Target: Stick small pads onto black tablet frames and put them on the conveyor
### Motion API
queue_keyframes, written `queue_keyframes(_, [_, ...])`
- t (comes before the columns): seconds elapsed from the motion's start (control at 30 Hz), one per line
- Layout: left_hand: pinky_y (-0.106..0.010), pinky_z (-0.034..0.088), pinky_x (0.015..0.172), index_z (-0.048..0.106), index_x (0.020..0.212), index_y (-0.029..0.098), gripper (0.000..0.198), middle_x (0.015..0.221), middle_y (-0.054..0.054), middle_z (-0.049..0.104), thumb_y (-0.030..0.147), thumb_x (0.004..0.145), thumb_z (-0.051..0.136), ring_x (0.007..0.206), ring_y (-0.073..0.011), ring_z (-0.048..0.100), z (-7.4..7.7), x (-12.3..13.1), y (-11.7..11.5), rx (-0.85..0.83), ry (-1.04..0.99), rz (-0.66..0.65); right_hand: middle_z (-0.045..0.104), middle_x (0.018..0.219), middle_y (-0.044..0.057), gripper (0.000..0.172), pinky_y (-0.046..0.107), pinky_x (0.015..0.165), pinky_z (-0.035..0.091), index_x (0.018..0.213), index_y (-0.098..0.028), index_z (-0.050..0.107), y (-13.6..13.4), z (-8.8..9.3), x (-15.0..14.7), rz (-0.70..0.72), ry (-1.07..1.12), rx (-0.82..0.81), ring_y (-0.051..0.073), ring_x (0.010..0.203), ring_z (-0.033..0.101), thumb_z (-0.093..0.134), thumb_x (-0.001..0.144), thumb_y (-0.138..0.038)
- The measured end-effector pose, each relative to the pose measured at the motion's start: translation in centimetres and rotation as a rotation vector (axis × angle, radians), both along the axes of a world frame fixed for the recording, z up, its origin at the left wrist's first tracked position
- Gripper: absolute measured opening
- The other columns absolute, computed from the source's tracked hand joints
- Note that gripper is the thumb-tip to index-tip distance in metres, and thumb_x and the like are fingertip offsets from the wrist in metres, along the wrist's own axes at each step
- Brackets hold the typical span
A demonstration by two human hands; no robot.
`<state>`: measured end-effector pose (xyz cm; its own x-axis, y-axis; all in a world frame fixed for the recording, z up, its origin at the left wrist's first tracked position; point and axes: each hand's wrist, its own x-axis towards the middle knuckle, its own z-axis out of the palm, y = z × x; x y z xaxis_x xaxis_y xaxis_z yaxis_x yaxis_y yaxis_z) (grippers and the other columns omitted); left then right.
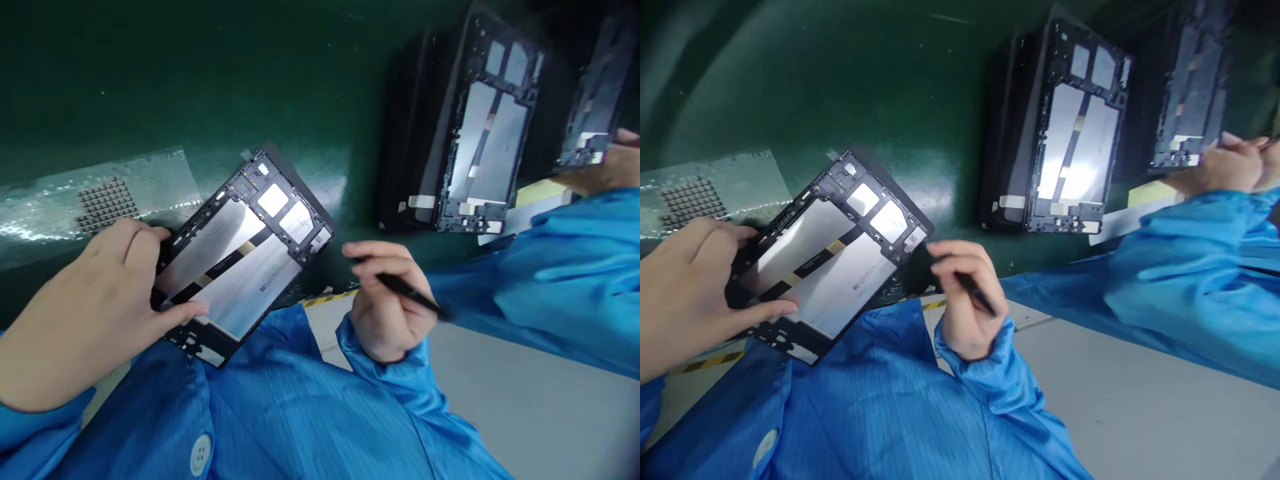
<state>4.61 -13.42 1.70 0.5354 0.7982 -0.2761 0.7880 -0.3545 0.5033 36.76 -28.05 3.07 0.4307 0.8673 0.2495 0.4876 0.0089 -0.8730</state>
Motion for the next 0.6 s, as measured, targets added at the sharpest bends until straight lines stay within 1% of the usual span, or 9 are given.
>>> queue_keyframes(0.07, [-0.079, 0.057, 0.102, 0.067, 0.132, 0.015, 0.107, 0.128, -0.019, 0.063, 0.108, 0.083, 0.045, 0.120, -0.0464, 0.065, -0.2, 0.2, -0.9, 0.092, -0.015, -0.154, 0.076, 0.090, 0.004, 0.022, 0.040, 0.073, 0.056, 0.085, -0.026, 0.072, -2.0, 0.3, -1.1, 0.063, 0.060, -0.168, 0.023, 0.082, 0.072, 0.061, 0.098, -0.011])
queue_keyframes(0.13, [-0.072, 0.060, 0.098, 0.066, 0.138, 0.014, 0.097, 0.124, -0.021, 0.066, 0.097, 0.088, 0.057, 0.119, -0.0473, 0.065, -0.1, 1.1, -2.3, 0.102, -0.130, -0.124, 0.076, 0.085, 0.001, 0.008, 0.035, 0.061, 0.051, 0.097, -0.027, 0.071, -4.6, 0.4, -3.2, 0.271, 0.163, -0.509, 0.019, 0.066, 0.067, 0.071, 0.096, -0.019])
queue_keyframes(0.2, [-0.064, 0.062, 0.095, 0.068, 0.133, 0.014, 0.082, 0.119, -0.019, 0.068, 0.083, 0.089, 0.072, 0.112, -0.0423, 0.068, 0.5, 2.1, -3.6, 0.050, -0.271, -0.048, 0.082, 0.093, 0.001, 0.029, 0.032, 0.057, 0.052, 0.119, -0.029, 0.064, -6.9, 0.3, -5.6, 0.323, 0.338, -0.691, 0.019, 0.063, 0.069, 0.081, 0.095, -0.032])
queue_keyframes(0.27, [-0.053, 0.064, 0.093, 0.069, 0.135, 0.015, 0.069, 0.122, -0.018, 0.071, 0.068, 0.093, 0.078, 0.111, -0.0359, 0.070, 1.4, 2.9, -4.0, 0.024, -0.393, 0.006, 0.084, 0.100, 0.002, 0.044, 0.032, 0.062, 0.058, 0.130, -0.033, 0.055, -7.6, 0.1, -7.3, 0.122, 0.518, -0.584, 0.021, 0.073, 0.076, 0.083, 0.097, -0.043])
queue_keyframes(0.33, [-0.039, 0.064, 0.083, 0.070, 0.138, 0.019, 0.055, 0.118, -0.012, 0.073, 0.057, 0.099, 0.077, 0.099, -0.0247, 0.072, 2.3, 2.9, -2.7, -0.007, -0.575, 0.070, 0.083, 0.095, 0.000, 0.042, 0.031, 0.064, 0.060, 0.128, -0.034, 0.056, -5.6, 0.1, -7.5, -0.091, 0.634, -0.395, 0.022, 0.076, 0.078, 0.081, 0.098, -0.047])
queue_keyframes(0.37, [-0.033, 0.062, 0.078, 0.070, 0.138, 0.022, 0.048, 0.114, -0.009, 0.073, 0.054, 0.103, 0.074, 0.092, -0.0196, 0.071, 2.5, 2.6, -1.5, 0.011, -0.671, 0.118, 0.080, 0.090, -0.001, 0.040, 0.031, 0.062, 0.059, 0.124, -0.033, 0.058, -3.4, 0.3, -7.2, -0.145, 0.670, -0.320, 0.021, 0.072, 0.077, 0.083, 0.095, -0.047])
queue_keyframes(0.43, [-0.027, 0.058, 0.074, 0.068, 0.137, 0.026, 0.039, 0.108, -0.005, 0.069, 0.053, 0.110, 0.064, 0.085, -0.0137, 0.066, 2.4, 1.6, 1.6, 0.160, -0.830, 0.269, 0.074, 0.079, -0.003, 0.042, 0.030, 0.056, 0.055, 0.111, -0.030, 0.061, 3.4, 0.8, -6.8, -0.123, 0.706, -0.220, 0.019, 0.062, 0.070, 0.088, 0.084, -0.047])
queue_keyframes(0.53, [-0.023, 0.053, 0.075, 0.061, 0.132, 0.025, 0.029, 0.106, -0.003, 0.060, 0.047, 0.115, 0.053, 0.085, -0.0107, 0.058, 0.9, -0.5, 6.2, 0.493, -1.019, 0.573, 0.064, 0.073, -0.006, 0.052, 0.027, 0.051, 0.048, 0.100, -0.029, 0.056, 17.0, 1.9, -8.8, -0.046, 0.718, -0.146, 0.016, 0.058, 0.063, 0.090, 0.066, -0.046])
queue_keyframes(0.6, [-0.022, 0.051, 0.073, 0.060, 0.128, 0.022, 0.026, 0.105, -0.001, 0.059, 0.044, 0.114, 0.056, 0.082, -0.0093, 0.056, -0.5, -1.5, 7.9, 0.619, -1.082, 0.663, 0.057, 0.071, -0.007, 0.050, 0.025, 0.044, 0.038, 0.099, -0.029, 0.051, 26.1, 2.2, -12.4, 0.032, 0.722, -0.146, 0.014, 0.053, 0.055, 0.086, 0.068, -0.050])
